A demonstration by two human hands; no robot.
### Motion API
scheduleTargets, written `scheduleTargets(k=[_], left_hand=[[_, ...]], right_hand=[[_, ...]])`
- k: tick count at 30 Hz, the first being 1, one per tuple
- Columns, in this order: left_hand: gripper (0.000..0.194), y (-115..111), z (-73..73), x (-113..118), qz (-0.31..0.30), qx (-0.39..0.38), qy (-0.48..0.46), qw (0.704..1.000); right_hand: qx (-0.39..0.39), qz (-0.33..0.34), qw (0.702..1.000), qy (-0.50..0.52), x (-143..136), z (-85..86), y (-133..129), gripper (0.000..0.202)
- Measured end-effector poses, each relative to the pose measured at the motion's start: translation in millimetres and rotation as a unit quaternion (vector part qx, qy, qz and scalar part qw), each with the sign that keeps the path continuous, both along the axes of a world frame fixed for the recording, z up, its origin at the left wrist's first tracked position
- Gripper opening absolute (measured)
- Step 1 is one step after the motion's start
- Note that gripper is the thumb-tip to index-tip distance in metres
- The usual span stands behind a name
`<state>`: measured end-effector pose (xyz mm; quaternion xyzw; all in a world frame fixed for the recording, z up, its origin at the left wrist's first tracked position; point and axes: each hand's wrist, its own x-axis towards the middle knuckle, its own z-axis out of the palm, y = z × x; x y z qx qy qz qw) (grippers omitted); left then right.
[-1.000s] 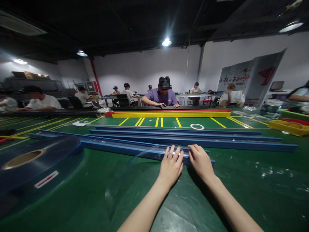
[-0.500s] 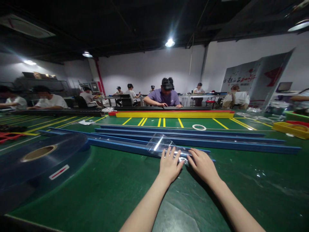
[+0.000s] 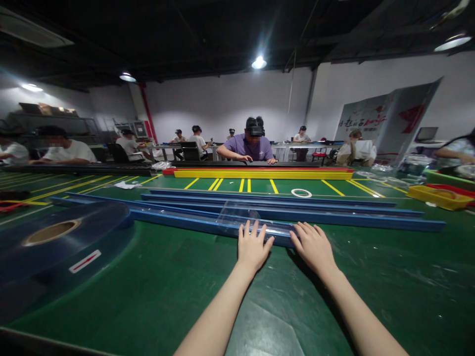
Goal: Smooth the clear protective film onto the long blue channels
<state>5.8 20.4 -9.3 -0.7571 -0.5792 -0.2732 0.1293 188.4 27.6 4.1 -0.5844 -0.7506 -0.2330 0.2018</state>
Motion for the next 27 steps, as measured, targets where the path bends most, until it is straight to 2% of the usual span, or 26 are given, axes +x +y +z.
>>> scheduleTargets(k=[4,6,9,11,13,16,19,23,25,27], left_hand=[[0.044,3,10.5,-15,0.041,0.013,-0.011,0.999],[0.044,7,13.0,-28,0.113,0.012,-0.037,0.993],[0.041,16,10.5,-53,0.22,0.009,-0.078,0.972],[0.04,19,7.6,-68,0.254,0.012,-0.093,0.963],[0.041,20,7.3,-77,0.262,0.035,-0.099,0.959],[0.04,15,13.3,-72,0.2,0.072,-0.081,0.974],[0.039,8,18.8,-49,0.069,0.081,-0.027,0.994],[0.038,1,9.7,-14,-0.085,0.065,0.052,0.993],[0.04,-2,1.0,-3,-0.106,0.058,0.072,0.99],[0.044,-2,-5.9,1,-0.106,0.058,0.079,0.989]], right_hand=[[-0.022,-0.016,1.0,0.007,1,-5.1,2,0.043],[-0.033,-0.025,0.999,0.014,1,-7.3,3,0.043],[-0.042,-0.031,0.998,0.024,0,-8.4,4,0.043],[-0.045,-0.032,0.998,0.028,-2,-7.9,4,0.043],[-0.045,-0.035,0.998,0.032,-4,-7.3,4,0.042],[-0.043,-0.038,0.998,0.036,-8,-7.8,3,0.043],[-0.046,-0.022,0.998,0.034,-11,-9.7,4,0.045],[-0.029,0.031,0.998,0.038,-9,-6.9,2,0.044],[0.003,0.044,0.997,0.059,-6,-0.4,-1,0.039],[0.037,0.021,0.995,0.089,-3,8.3,-8,0.037]])
